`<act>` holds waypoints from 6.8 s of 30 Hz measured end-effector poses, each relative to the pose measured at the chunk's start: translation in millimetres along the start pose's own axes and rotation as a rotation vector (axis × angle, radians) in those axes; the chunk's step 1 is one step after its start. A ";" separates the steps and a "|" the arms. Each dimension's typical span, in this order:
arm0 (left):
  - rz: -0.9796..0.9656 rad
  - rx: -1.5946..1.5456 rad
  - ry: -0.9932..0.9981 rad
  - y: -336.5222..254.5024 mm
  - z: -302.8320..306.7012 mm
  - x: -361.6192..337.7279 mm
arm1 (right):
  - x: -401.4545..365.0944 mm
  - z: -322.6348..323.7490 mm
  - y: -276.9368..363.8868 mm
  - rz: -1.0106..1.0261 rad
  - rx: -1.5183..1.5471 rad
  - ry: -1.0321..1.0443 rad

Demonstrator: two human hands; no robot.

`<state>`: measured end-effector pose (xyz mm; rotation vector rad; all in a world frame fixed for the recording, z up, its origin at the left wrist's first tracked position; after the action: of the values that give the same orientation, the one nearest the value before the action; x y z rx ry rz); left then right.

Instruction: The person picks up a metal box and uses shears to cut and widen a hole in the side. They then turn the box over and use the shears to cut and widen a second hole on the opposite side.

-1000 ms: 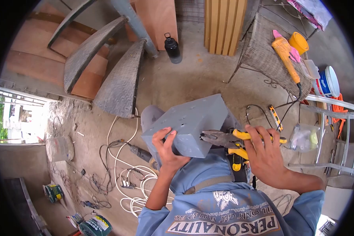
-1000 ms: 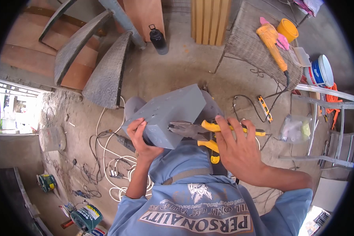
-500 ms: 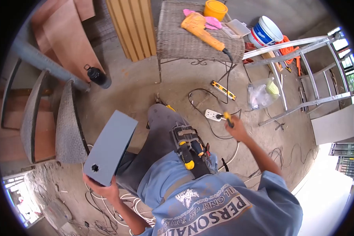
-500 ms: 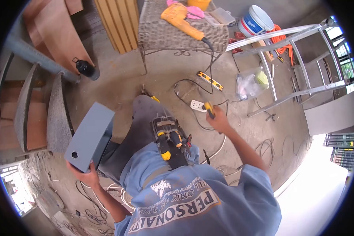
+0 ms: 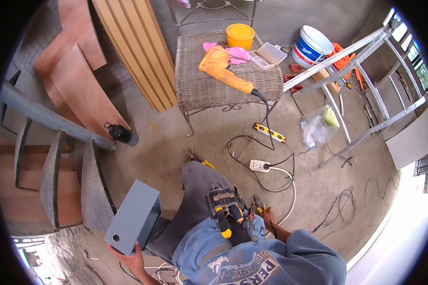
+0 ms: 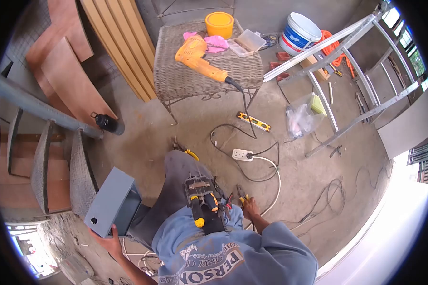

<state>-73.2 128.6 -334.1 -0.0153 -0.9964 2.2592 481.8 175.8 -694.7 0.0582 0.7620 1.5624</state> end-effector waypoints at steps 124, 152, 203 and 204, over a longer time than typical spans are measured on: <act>-0.043 -0.113 -0.245 -65.0 -12.5 -26.5 | -10.7 233.6 558.0 1.816 -0.715 -0.491; -0.059 -0.153 -0.241 -36.5 -2.6 -35.5 | 28.3 212.8 574.7 1.816 -0.364 0.154; -0.258 -0.381 -0.026 -33.1 3.9 -45.9 | -11.6 249.2 593.9 2.262 -0.526 -0.315; -0.257 -0.384 -0.019 -32.8 3.7 -45.6 | -11.6 250.0 593.9 2.259 -0.529 -0.323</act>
<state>-19.9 116.1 -320.8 -0.0295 -1.3463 1.8150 84.7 305.5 -204.0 1.0333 -0.4661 3.6002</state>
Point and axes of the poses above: each hand's wrist, its own x-axis towards the middle knuckle, its own z-axis out of the back of the hand, y = z × x, the point moved 7 cm from there along x, towards the middle knuckle, and after that the axes turned 12 degrees about z, right-handed, at the moved point
